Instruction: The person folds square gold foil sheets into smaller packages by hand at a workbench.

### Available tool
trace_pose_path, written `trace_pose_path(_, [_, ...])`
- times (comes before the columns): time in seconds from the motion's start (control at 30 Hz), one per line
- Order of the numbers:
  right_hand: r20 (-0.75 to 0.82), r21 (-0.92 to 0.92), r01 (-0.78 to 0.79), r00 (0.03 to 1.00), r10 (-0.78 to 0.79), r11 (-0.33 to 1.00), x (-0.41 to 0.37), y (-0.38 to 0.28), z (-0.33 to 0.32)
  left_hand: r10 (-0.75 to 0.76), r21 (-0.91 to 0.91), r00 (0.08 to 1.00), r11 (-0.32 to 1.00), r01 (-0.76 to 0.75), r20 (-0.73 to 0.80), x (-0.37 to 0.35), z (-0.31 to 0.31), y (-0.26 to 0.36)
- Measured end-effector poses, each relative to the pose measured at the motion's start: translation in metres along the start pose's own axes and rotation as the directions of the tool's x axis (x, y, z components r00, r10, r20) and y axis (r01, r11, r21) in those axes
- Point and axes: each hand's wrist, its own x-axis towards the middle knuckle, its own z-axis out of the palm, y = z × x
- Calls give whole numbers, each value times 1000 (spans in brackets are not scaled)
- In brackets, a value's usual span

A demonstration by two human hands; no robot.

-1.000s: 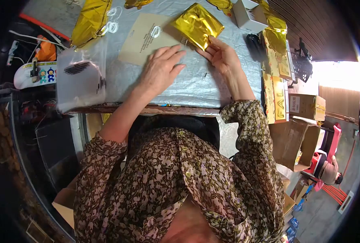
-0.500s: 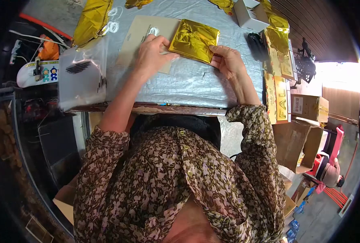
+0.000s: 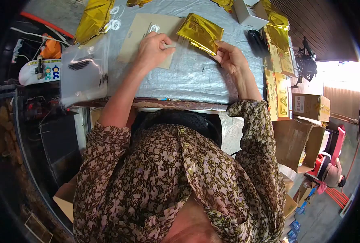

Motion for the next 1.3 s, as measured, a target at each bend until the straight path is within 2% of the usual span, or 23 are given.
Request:
trace_pose_path(0.17, [-12, 6, 28, 1000, -28, 1000, -5, 1, 6, 20, 30, 1000, 999, -19, -13, -1, 1, 3])
trace_pose_path(0.23, [-5, -34, 22, 1000, -22, 999, -10, -1, 10, 78, 128, 993, 990, -67, -84, -4, 4, 7])
trace_pose_path(0.37, [32, -105, 5, 999, -2, 994, -14, -1, 6, 131, 168, 980, 980, -105, -149, -10, 8, 17])
trace_pose_path(0.47, [83, -200, 48, 996, -32, 979, -17, -3, -2, 108, 119, 968, 990, -83, -225, -12, 12, 9])
trace_pose_path(0.53, [145, -311, -16, 987, 64, 950, -24, -10, -3, 5, -12, 968, 1000, -8, -250, -12, 13, 5])
trace_pose_path(0.63, [61, -367, -22, 997, 48, 930, -34, -13, 4, -35, -91, 951, 996, 8, -306, -15, 10, 15])
trace_pose_path(0.77, [16, -381, -12, 1000, 20, 925, -24, -15, 0, -28, -98, 946, 995, -4, -322, -16, 13, 16])
trace_pose_path(0.87, [84, -480, 25, 996, 18, 877, -20, -18, 3, 14, -88, 942, 995, -46, -335, -17, 16, 15])
trace_pose_path(0.97, [36, -489, 40, 999, -26, 871, -18, -12, 18, 45, -48, 954, 997, -62, -296, -17, 15, 15])
trace_pose_path(1.03, [53, -541, 81, 997, -62, 837, -17, -10, 24, 60, -116, 947, 988, -101, -316, -18, 15, 20])
trace_pose_path(1.17, [84, -492, 114, 993, -83, 863, -5, 1, 20, 14, -143, 948, 988, -63, -318, -17, 12, 21])
trace_pose_path(1.23, [31, -420, 101, 995, -97, 902, 0, 7, 18, 179, 27, 886, 982, -185, -427, -18, 12, 20])
trace_pose_path(1.3, [-11, -410, 84, 995, -97, 908, -5, 6, 27, 147, 1, 888, 987, -163, -436, -19, 12, 19])
